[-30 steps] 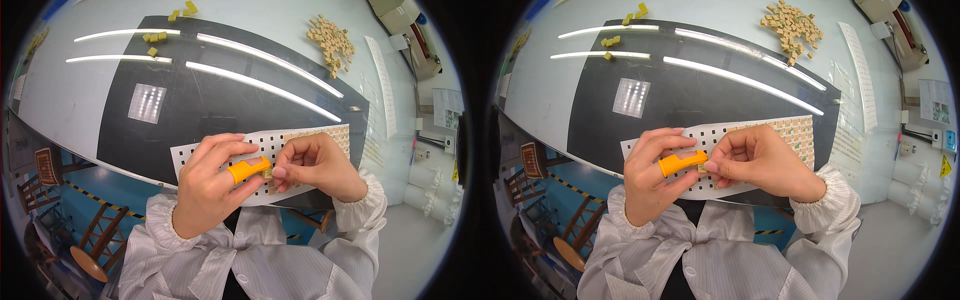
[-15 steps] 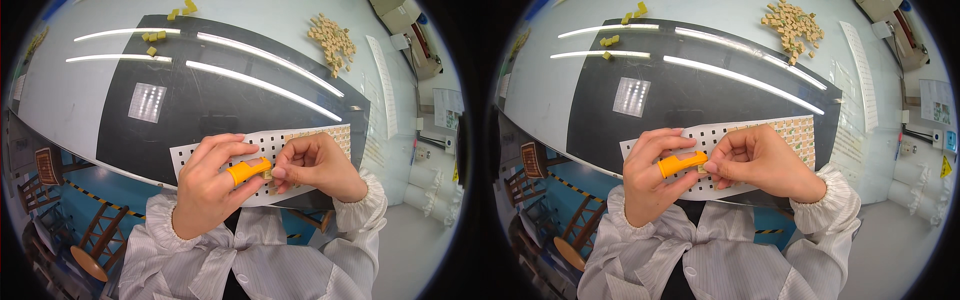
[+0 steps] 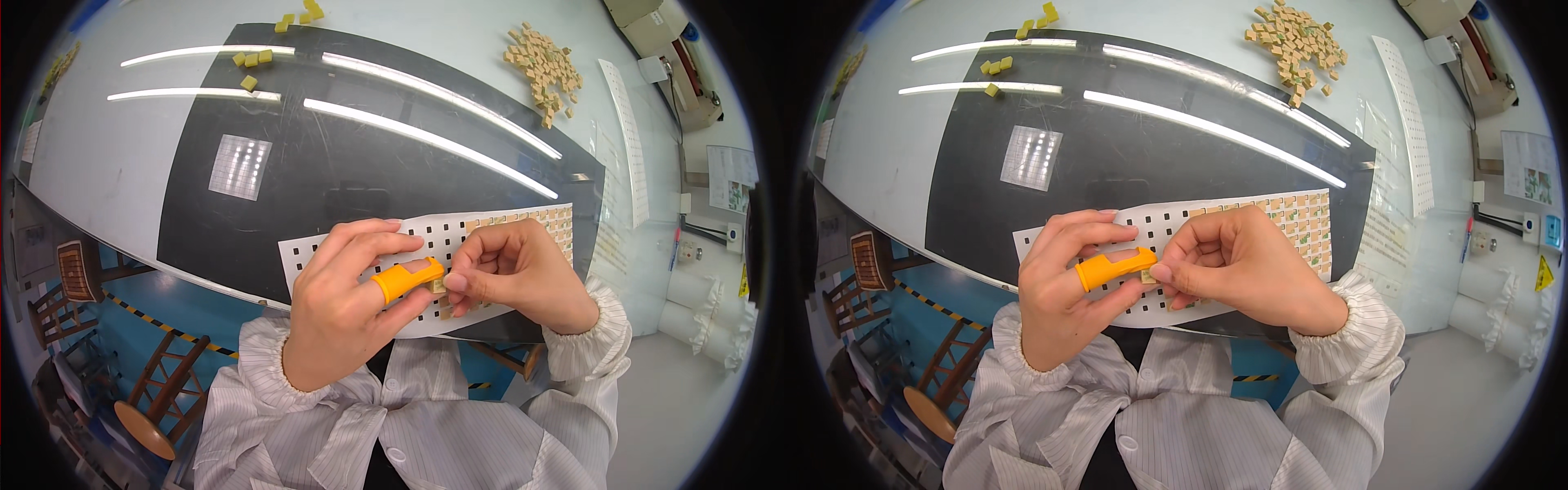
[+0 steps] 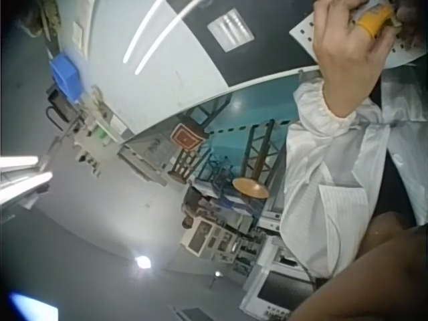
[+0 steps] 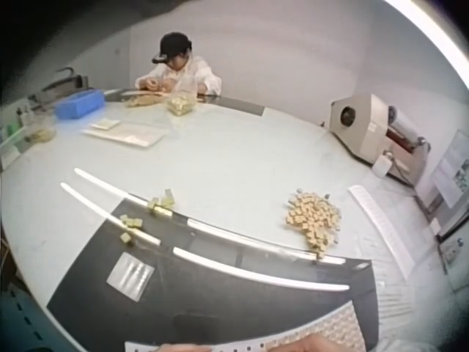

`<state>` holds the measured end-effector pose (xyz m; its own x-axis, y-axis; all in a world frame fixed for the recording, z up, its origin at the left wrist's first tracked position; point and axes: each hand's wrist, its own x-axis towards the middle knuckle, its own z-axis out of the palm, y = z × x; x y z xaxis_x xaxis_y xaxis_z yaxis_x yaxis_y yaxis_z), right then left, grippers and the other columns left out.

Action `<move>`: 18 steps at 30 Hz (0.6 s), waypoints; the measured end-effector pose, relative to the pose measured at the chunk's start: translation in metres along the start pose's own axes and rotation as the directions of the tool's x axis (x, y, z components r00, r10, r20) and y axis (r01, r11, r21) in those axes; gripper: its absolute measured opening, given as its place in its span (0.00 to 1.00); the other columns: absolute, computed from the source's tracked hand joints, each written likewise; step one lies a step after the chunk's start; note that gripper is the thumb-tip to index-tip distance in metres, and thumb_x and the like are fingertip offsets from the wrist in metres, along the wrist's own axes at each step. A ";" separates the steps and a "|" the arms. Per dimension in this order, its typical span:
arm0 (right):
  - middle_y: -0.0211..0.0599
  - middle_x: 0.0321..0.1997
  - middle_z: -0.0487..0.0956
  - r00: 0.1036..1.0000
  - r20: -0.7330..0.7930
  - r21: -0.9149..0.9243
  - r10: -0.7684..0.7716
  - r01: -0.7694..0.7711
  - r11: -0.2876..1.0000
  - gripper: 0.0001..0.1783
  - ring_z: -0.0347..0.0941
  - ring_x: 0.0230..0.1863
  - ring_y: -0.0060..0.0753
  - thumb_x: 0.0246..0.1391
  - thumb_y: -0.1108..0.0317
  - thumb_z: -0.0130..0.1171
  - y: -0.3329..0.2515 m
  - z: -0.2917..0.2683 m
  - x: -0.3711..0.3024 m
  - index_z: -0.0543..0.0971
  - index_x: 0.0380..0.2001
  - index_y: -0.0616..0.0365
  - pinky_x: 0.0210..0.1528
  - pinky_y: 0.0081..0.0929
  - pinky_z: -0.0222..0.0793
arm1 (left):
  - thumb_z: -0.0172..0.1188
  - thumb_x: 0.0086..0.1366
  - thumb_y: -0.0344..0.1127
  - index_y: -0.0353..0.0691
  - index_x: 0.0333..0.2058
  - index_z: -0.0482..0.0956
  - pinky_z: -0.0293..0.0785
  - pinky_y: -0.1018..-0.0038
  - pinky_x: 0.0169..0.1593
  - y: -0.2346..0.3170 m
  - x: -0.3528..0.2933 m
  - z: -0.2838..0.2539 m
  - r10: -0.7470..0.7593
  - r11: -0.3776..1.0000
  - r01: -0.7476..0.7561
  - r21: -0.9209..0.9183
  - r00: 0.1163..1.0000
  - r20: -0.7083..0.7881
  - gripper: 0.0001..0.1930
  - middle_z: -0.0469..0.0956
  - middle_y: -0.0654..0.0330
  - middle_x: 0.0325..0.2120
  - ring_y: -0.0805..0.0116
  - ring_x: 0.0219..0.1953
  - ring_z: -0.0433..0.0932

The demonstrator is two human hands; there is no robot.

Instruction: Insert small electronic components into a precise grid tray for assembly.

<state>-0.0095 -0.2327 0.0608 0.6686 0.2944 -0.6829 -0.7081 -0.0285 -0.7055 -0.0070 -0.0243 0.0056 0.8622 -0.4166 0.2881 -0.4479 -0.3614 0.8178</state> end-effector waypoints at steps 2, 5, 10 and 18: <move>0.38 0.29 0.82 1.000 -0.004 0.018 -0.005 0.005 1.000 0.06 0.81 0.31 0.24 0.56 0.73 0.64 0.001 0.000 0.000 0.78 0.30 0.67 0.38 0.20 0.79 | 0.74 0.44 0.26 0.40 0.32 0.87 0.76 0.74 0.37 0.000 -0.001 0.000 -0.008 1.000 0.008 -0.003 1.000 0.006 0.13 0.82 0.63 0.40 0.60 0.49 0.77; 0.36 0.28 0.81 1.000 -0.028 -0.034 0.000 -0.001 0.999 0.07 0.81 0.31 0.23 0.56 0.73 0.64 -0.001 0.004 0.000 0.77 0.29 0.65 0.38 0.20 0.79 | 0.74 0.44 0.26 0.39 0.32 0.87 0.77 0.74 0.38 -0.001 0.000 0.000 -0.008 1.000 0.008 -0.007 1.000 0.006 0.12 0.82 0.62 0.40 0.59 0.49 0.77; 0.32 0.26 0.79 0.993 -0.064 -0.204 -0.095 0.080 0.976 0.09 0.76 0.28 0.16 0.57 0.71 0.63 0.005 0.012 -0.002 0.74 0.28 0.62 0.31 0.16 0.75 | 0.74 0.43 0.26 0.39 0.32 0.87 0.77 0.73 0.39 0.000 0.000 0.002 0.010 1.000 -0.010 -0.001 1.000 -0.006 0.13 0.82 0.62 0.40 0.59 0.49 0.78; 0.27 0.24 0.76 0.996 -0.046 -0.429 -0.077 0.050 0.902 0.12 0.68 0.23 0.10 0.59 0.66 0.63 -0.005 0.010 -0.007 0.74 0.30 0.62 0.23 0.12 0.64 | 0.74 0.42 0.26 0.37 0.31 0.86 0.79 0.70 0.43 -0.002 -0.001 0.004 0.035 0.999 -0.034 0.011 0.998 -0.043 0.13 0.81 0.61 0.38 0.58 0.47 0.78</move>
<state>-0.0133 -0.2252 0.0711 0.7311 0.2513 -0.6343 -0.5078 -0.4205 -0.7518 -0.0080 -0.0267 0.0018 0.8557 -0.3924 0.3375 -0.4796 -0.3559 0.8021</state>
